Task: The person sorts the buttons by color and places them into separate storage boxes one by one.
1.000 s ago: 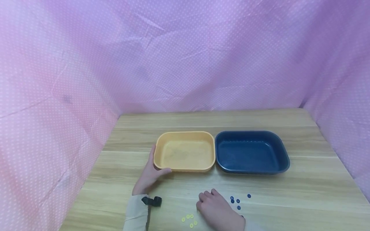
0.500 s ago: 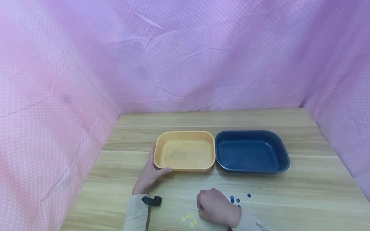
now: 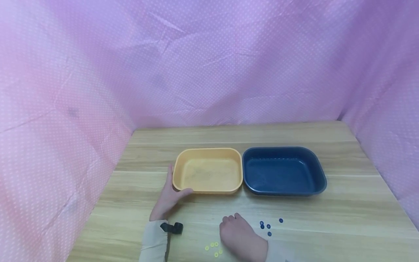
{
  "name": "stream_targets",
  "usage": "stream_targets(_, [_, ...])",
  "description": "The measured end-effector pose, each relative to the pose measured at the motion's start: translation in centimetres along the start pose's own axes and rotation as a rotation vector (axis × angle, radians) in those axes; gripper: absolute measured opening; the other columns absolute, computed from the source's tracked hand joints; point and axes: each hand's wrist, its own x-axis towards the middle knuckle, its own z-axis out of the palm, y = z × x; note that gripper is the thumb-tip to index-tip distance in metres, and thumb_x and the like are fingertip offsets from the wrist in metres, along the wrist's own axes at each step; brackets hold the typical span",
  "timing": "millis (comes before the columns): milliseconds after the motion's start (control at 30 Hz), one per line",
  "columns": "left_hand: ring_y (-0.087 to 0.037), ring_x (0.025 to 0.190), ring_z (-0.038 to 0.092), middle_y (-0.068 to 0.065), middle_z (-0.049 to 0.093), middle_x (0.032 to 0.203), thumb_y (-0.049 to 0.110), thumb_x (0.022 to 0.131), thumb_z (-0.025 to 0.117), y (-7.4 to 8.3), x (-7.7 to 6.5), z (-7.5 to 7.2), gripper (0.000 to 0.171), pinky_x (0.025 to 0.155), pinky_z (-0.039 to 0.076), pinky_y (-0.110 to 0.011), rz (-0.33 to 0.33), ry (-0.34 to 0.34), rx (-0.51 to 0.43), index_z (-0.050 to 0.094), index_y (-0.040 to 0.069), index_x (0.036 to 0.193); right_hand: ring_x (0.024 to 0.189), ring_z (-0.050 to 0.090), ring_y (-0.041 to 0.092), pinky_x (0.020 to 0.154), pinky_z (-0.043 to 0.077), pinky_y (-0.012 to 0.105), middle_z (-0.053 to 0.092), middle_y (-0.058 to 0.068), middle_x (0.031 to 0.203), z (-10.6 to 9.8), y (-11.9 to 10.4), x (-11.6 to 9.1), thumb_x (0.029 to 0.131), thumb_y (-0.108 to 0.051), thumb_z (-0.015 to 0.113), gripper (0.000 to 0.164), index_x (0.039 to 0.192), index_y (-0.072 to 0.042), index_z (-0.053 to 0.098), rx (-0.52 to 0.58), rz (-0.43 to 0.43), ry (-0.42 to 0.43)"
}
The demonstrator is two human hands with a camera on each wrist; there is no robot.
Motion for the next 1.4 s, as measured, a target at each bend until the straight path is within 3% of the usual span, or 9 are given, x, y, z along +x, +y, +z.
stream_targets(133, [-0.013, 0.14, 0.028, 0.011, 0.016, 0.159, 0.024, 0.069, 0.09, 0.0, 0.0, 0.0, 0.126, 0.115, 0.018, -0.042, 0.0, 0.007, 0.002, -0.001, 0.039, 0.155, 0.068, 0.044, 0.013, 0.073, 0.046, 0.033, 0.053, 0.0, 0.076, 0.3, -0.4, -0.2, 0.087, -0.066, 0.054, 0.06, 0.092, -0.007, 0.067, -0.055, -0.006, 0.016])
stream_targets(367, [-0.016, 0.139, 0.032, 0.009, 0.02, 0.159, 0.026, 0.07, 0.089, 0.2, -0.2, -0.1, 0.124, 0.115, 0.021, -0.042, -0.015, -0.009, 0.019, 0.001, 0.039, 0.155, 0.072, 0.048, 0.015, 0.08, 0.049, 0.037, 0.055, 0.002, 0.079, 0.3, -0.4, -0.4, 0.083, -0.075, 0.05, 0.073, 0.095, -0.005, 0.067, -0.042, 0.0, 0.002])
stream_targets(567, [-0.018, 0.14, 0.03, 0.005, 0.019, 0.159, 0.031, 0.069, 0.089, 0.6, -0.2, -0.2, 0.126, 0.115, 0.018, -0.042, -0.031, -0.031, 0.026, -0.003, 0.039, 0.154, 0.095, 0.06, 0.022, 0.094, 0.046, 0.047, 0.065, 0.009, 0.1, 0.1, 0.0, -0.5, 0.078, -0.082, 0.048, 0.086, 0.108, -0.004, 0.066, 0.077, 0.074, -0.083])
stream_targets(700, [-0.018, 0.14, 0.03, 0.005, 0.018, 0.16, 0.029, 0.07, 0.089, 0.7, -0.2, -0.3, 0.126, 0.115, 0.019, -0.042, -0.027, -0.047, 0.016, -0.004, 0.039, 0.154, 0.084, 0.057, 0.015, 0.091, 0.048, 0.045, 0.064, 0.0, 0.091, -0.2, 0.3, -0.3, 0.089, -0.059, 0.058, 0.051, 0.102, -0.011, 0.067, 0.226, 0.111, -0.095])
stream_targets(833, [-0.019, 0.14, 0.031, 0.005, 0.017, 0.16, 0.024, 0.072, 0.088, 0.8, -0.1, -0.3, 0.125, 0.115, 0.019, -0.043, -0.026, -0.061, -0.009, -0.005, 0.041, 0.153, 0.065, 0.046, 0.004, 0.071, 0.047, 0.03, 0.051, -0.015, 0.072, -0.7, 1.2, -0.4, 0.094, -0.022, 0.059, 0.01, 0.084, -0.022, 0.061, 0.425, 0.093, 0.025])
stream_targets(967, [-0.018, 0.14, 0.03, 0.007, 0.017, 0.159, 0.024, 0.072, 0.088, 1.0, 0.1, -0.4, 0.125, 0.115, 0.018, -0.043, -0.032, -0.066, -0.006, -0.005, 0.043, 0.153, 0.067, 0.051, 0.004, 0.062, 0.047, 0.025, 0.056, -0.014, 0.075, -2.1, 3.0, -0.6, 0.094, -0.016, 0.06, 0.012, 0.084, -0.021, 0.062, 0.71, 0.094, 0.128])
stream_targets(1100, [-0.021, 0.139, 0.033, 0.004, 0.018, 0.16, 0.02, 0.073, 0.087, 1.1, 0.2, -0.5, 0.124, 0.115, 0.02, -0.043, -0.02, -0.074, -0.008, -0.005, 0.043, 0.153, 0.08, 0.058, 0.014, 0.069, 0.051, 0.028, 0.066, -0.001, 0.09, -4.2, 5.3, -0.4, 0.095, -0.02, 0.061, 0.012, 0.098, -0.01, 0.069, 1.01, 0.221, 0.15])
stream_targets(1267, [-0.021, 0.137, 0.036, 0.002, 0.021, 0.159, 0.018, 0.073, 0.087, 1.0, 0.3, -0.5, 0.123, 0.114, 0.02, -0.044, -0.016, -0.07, -0.015, -0.003, 0.043, 0.153, 0.06, 0.046, 0.019, 0.057, 0.04, 0.027, 0.05, -0.001, 0.064, -6.6, 7.8, 0.2, 0.093, -0.039, 0.064, 0.038, 0.102, -0.003, 0.068, 1.248, 0.434, 0.186])
stream_targets(1400, [-0.022, 0.135, 0.039, 0.003, 0.025, 0.157, 0.022, 0.072, 0.088, 1.0, 0.4, -0.2, 0.123, 0.114, 0.02, -0.043, -0.01, -0.075, -0.024, -0.001, 0.045, 0.152, 0.05, 0.036, 0.021, 0.051, 0.032, 0.027, 0.036, 0.004, 0.054, -7.6, 9.0, 0.7, 0.091, -0.046, 0.065, 0.046, 0.088, 0.001, 0.061, 1.387, 0.476, 0.235])
